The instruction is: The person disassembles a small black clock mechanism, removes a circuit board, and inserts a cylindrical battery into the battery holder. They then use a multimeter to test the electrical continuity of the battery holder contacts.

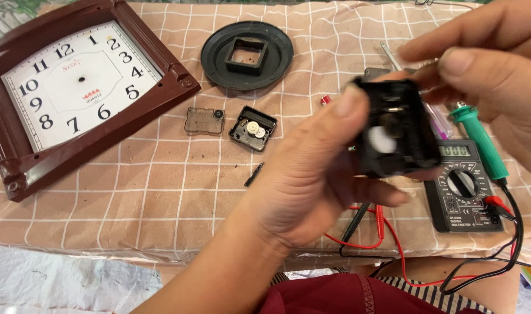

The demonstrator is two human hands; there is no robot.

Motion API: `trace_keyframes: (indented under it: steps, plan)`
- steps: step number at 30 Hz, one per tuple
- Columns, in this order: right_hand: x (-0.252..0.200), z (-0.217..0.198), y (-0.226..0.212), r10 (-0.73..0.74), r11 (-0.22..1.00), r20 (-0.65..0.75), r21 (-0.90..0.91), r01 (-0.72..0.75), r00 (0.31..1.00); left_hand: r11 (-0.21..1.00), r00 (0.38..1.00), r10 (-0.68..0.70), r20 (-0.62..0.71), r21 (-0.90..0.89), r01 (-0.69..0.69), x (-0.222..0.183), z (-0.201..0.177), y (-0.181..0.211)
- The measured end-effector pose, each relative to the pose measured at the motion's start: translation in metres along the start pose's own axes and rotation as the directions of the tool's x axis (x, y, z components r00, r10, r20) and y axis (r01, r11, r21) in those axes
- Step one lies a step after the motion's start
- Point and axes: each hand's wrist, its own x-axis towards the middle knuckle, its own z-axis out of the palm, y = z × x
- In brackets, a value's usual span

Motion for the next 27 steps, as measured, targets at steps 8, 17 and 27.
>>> trace_keyframes:
  steps: [8, 17, 27]
  plan:
    - [-0.01, -0.004, 0.068, -0.084, 0.964, -0.047, -0.256, 0.069, 0.995, 0.994, 0.959, 0.108, -0.263, 0.029, -0.104, -0.043, -0.048, 0.03]
    - [-0.01, 0.016, 0.084, -0.089, 0.84, 0.04, -0.533, 0.097, 0.995, 0.978, 0.903, 0.205, -0.377, 0.123, -0.171, -0.072, -0.083, 0.042]
    - [-0.02, 0.029, 0.094, 0.17, 0.778, -0.04, -0.608, -0.159, 0.985, 0.984, 0.886, 0.169, -0.431, 0.124, -0.128, -0.073, -0.093, 0.039]
